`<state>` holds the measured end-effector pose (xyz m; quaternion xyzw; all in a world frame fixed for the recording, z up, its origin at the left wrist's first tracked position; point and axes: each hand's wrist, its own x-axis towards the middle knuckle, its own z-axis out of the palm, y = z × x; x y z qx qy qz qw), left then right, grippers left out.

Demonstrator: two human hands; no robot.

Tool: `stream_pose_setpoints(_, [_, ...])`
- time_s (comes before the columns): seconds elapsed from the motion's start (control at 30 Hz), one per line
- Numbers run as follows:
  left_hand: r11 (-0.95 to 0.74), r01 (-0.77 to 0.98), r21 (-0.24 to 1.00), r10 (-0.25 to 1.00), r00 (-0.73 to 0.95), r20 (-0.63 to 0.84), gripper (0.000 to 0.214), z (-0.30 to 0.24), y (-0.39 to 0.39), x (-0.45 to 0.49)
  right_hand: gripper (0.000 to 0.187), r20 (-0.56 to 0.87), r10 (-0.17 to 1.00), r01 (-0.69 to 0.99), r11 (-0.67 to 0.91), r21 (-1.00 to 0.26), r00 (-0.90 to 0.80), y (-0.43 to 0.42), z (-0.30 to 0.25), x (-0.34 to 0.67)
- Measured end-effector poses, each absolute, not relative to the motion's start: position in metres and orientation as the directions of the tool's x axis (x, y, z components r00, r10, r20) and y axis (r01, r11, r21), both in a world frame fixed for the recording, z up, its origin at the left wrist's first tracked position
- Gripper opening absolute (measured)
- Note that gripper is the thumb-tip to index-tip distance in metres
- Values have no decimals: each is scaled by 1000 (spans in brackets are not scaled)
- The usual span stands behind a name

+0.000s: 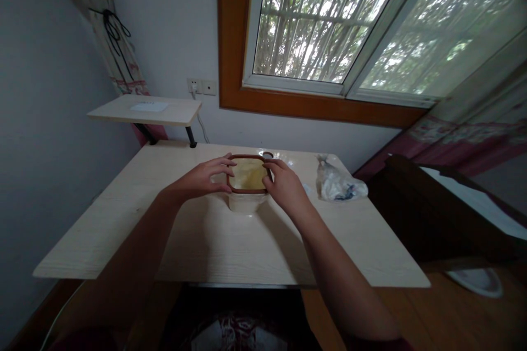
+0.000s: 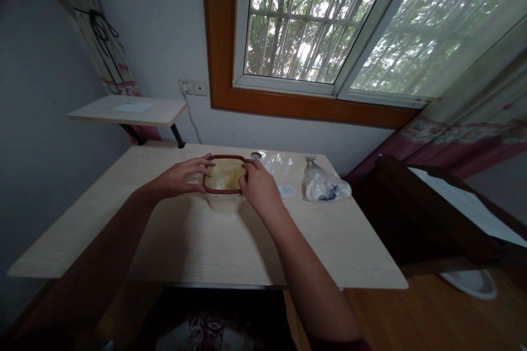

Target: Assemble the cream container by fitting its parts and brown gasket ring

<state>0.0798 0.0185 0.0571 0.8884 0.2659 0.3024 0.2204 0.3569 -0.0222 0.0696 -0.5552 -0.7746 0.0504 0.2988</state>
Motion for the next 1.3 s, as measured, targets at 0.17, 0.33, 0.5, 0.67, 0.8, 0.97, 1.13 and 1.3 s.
stream_pose_setpoints(0.17, [-773, 326, 545, 597, 663, 451, 35, 51, 21, 81, 37, 420, 887, 820, 379, -428, -190, -17, 66, 359])
stream_pose_setpoints(0.33, [-772, 312, 554, 601, 640, 478, 33, 48, 19, 83, 38, 428, 887, 818, 373, -439, -174, -16, 65, 361])
stream_pose_setpoints(0.5, [-779, 300, 550, 601, 605, 522, 34, 40, 16, 87, 39, 407, 896, 811, 369, -454, -179, -15, 65, 364])
stream_pose_setpoints(0.67, [-787, 294, 543, 598, 578, 554, 34, 31, 16, 92, 41, 399, 899, 786, 374, -492, -178, -10, 62, 369])
stream_pose_setpoints(0.8, [-788, 306, 535, 605, 550, 576, 34, 26, 14, 95, 43, 391, 901, 745, 389, -542, -186, -6, 58, 372])
stream_pose_setpoints(0.97, [-802, 333, 495, 594, 527, 608, 35, 20, 14, 99, 45, 388, 901, 684, 408, -605, -194, -1, 53, 375])
stream_pose_setpoints(1.13, [-807, 411, 424, 588, 484, 648, 36, 14, 11, 106, 40, 378, 913, 701, 369, -610, -151, 4, 53, 379])
stream_pose_setpoints(1.3, [-787, 501, 361, 592, 447, 671, 35, 13, 0, 118, 32, 471, 873, 728, 403, -555, -125, 4, 53, 378])
